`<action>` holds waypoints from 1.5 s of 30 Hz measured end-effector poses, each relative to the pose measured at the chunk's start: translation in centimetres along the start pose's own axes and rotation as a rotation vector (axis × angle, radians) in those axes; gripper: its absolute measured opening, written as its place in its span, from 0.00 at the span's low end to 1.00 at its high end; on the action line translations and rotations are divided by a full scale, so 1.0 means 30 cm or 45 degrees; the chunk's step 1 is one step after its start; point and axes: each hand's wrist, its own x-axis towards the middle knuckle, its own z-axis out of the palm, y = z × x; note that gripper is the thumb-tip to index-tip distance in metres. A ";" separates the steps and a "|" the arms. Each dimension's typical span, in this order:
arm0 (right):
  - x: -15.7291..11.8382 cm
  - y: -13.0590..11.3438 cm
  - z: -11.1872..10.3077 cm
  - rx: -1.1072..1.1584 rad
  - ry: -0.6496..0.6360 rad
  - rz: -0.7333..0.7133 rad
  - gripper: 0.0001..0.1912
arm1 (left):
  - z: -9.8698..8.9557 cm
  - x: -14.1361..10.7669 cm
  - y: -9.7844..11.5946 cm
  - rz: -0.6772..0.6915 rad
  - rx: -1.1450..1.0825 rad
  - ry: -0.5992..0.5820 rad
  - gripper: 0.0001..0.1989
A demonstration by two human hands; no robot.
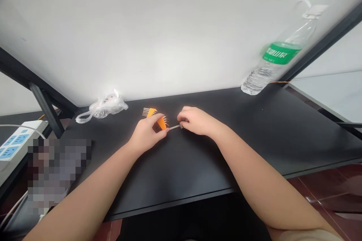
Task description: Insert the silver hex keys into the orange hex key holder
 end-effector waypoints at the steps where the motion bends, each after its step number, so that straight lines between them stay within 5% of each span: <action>1: 0.000 0.012 -0.003 -0.034 -0.051 0.012 0.06 | 0.001 0.000 -0.001 -0.005 -0.001 0.001 0.21; 28: -0.012 0.015 0.004 0.028 -0.279 0.165 0.05 | 0.004 0.007 0.006 -0.008 0.040 0.041 0.19; 38: -0.016 -0.043 -0.037 0.217 -0.205 0.185 0.03 | -0.001 0.007 0.001 -0.006 0.055 0.017 0.20; 45: -0.015 -0.078 -0.035 0.423 0.013 0.048 0.03 | -0.003 0.005 0.000 -0.004 0.046 0.031 0.20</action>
